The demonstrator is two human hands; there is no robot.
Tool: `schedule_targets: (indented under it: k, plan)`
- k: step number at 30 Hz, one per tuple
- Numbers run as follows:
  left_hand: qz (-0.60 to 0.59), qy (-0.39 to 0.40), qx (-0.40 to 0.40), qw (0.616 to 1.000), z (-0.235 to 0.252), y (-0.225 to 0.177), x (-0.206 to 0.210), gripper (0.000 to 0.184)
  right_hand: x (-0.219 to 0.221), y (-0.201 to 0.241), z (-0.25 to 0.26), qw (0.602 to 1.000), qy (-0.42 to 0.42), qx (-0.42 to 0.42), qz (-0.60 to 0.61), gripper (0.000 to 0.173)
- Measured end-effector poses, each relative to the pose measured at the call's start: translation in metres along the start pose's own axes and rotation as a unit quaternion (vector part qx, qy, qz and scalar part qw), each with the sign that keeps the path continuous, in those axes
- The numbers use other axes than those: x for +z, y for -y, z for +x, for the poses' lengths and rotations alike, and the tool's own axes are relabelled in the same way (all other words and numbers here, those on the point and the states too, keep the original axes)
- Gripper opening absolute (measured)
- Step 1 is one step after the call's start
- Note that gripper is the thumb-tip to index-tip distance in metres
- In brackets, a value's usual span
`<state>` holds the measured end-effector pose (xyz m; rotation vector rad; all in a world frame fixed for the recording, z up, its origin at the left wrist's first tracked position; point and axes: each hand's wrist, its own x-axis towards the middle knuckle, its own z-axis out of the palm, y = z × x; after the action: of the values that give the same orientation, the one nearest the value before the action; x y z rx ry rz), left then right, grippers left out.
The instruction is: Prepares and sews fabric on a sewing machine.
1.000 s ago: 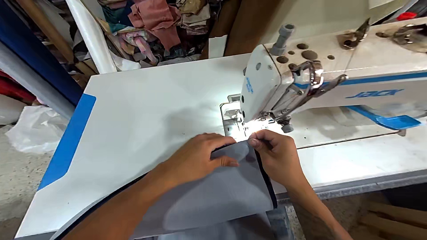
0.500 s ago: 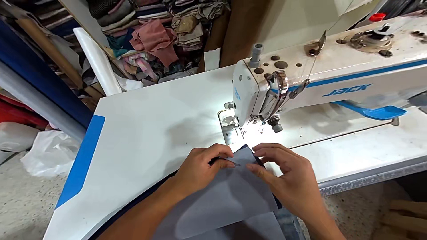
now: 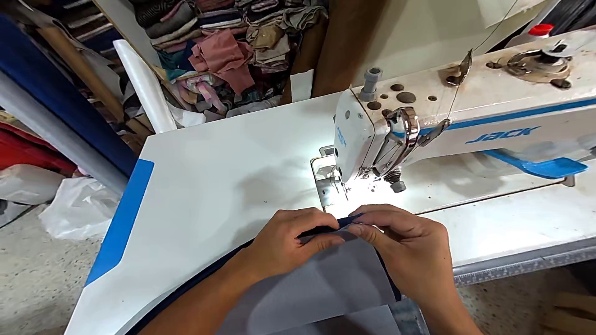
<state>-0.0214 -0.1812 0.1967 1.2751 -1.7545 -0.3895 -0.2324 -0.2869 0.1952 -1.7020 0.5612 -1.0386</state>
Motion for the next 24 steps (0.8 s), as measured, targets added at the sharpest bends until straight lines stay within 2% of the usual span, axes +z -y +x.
schedule_targets:
  k: [3,6,10,15,20,24]
  plan:
    - [-0.001,-0.004,-0.01,1.0,0.002,-0.002,-0.005,0.017,0.0,0.004,-0.001,1.0,-0.009,-0.016,-0.012,0.007]
    - [0.017,-0.047,-0.039,0.998,0.0,-0.004,-0.009,0.019,0.001,0.008,-0.002,0.999,-0.026,-0.019,-0.013,0.007]
    - [0.044,-0.096,-0.054,0.993,-0.002,-0.012,-0.009,0.026,0.001,0.013,-0.001,0.999,-0.036,0.018,0.009,0.009]
    - [0.105,-0.096,-0.048,0.989,-0.003,-0.022,-0.018,0.046,-0.002,0.017,0.002,0.997,-0.029,0.029,0.067,0.01]
    - [0.107,-0.083,-0.045,0.99,-0.007,-0.032,-0.031,0.044,-0.002,0.025,0.004,0.998,-0.035,0.018,0.056,0.009]
    - [0.092,-0.098,-0.04,0.99,-0.005,-0.033,-0.032,0.048,0.001,0.027,0.004,0.997,-0.032,0.029,0.061,0.007]
